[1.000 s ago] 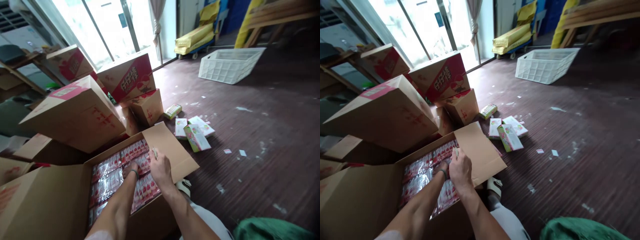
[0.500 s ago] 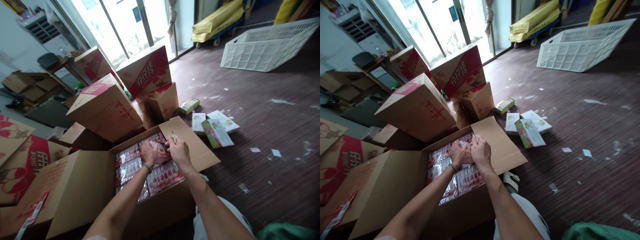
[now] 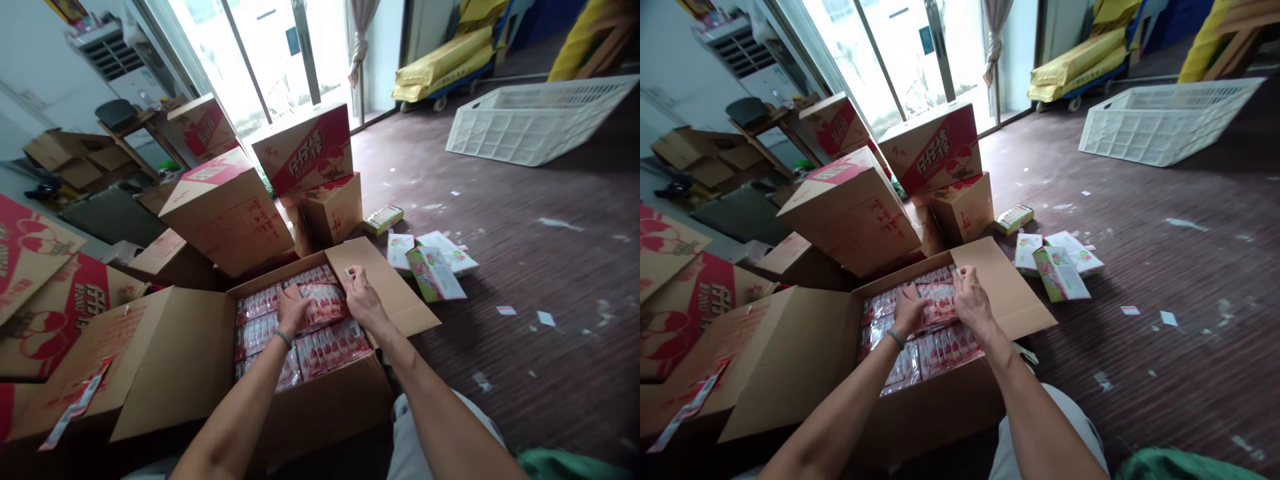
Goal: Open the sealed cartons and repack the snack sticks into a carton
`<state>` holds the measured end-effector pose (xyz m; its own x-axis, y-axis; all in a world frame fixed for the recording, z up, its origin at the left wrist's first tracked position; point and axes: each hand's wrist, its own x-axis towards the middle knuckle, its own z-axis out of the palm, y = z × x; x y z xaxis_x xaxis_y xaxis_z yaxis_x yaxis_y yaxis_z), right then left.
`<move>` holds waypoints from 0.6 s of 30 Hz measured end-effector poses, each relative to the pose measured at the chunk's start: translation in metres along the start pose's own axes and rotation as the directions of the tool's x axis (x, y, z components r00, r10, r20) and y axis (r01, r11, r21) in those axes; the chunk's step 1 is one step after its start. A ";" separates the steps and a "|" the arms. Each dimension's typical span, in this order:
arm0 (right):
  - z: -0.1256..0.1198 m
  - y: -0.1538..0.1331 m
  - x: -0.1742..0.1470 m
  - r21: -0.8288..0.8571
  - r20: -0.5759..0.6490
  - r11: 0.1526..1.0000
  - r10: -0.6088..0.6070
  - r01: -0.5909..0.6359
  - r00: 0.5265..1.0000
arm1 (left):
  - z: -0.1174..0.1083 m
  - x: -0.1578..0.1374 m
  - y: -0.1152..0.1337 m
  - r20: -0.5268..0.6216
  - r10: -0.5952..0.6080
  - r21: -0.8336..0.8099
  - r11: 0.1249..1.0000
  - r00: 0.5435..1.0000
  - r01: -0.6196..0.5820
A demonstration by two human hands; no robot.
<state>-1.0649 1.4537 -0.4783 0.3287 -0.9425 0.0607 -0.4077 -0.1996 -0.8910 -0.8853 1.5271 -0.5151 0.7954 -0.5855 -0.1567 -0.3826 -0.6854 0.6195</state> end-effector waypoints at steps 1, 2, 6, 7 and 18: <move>0.005 -0.001 -0.004 -0.028 0.027 0.996 -0.089 0.089 0.996 | -0.019 -0.010 -0.013 -0.016 0.056 -0.069 0.996 0.998 -0.057; 0.009 -0.003 -0.008 -0.062 0.076 0.984 -0.160 0.165 0.984 | -0.039 -0.021 -0.027 -0.025 0.108 -0.132 0.985 0.994 -0.110; 0.025 -0.018 -0.030 -0.163 0.368 0.900 -0.325 0.404 0.871 | -0.103 -0.081 -0.093 0.131 0.250 -0.225 0.950 0.959 -0.217; 0.030 -0.022 -0.037 -0.175 0.436 0.867 -0.356 0.466 0.827 | -0.111 -0.097 -0.109 0.167 0.263 -0.236 0.946 0.950 -0.221; 0.085 -0.077 -0.138 -0.181 0.787 0.505 -0.441 0.844 0.432 | -0.129 -0.150 -0.181 -0.043 0.301 -0.260 0.917 0.953 -0.301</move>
<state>-1.0064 1.6216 -0.4562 0.9919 -0.1088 0.0649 -0.0828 -0.9447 -0.3172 -0.8752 1.7948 -0.5048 0.6627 -0.7457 0.0700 -0.4683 -0.3397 0.8157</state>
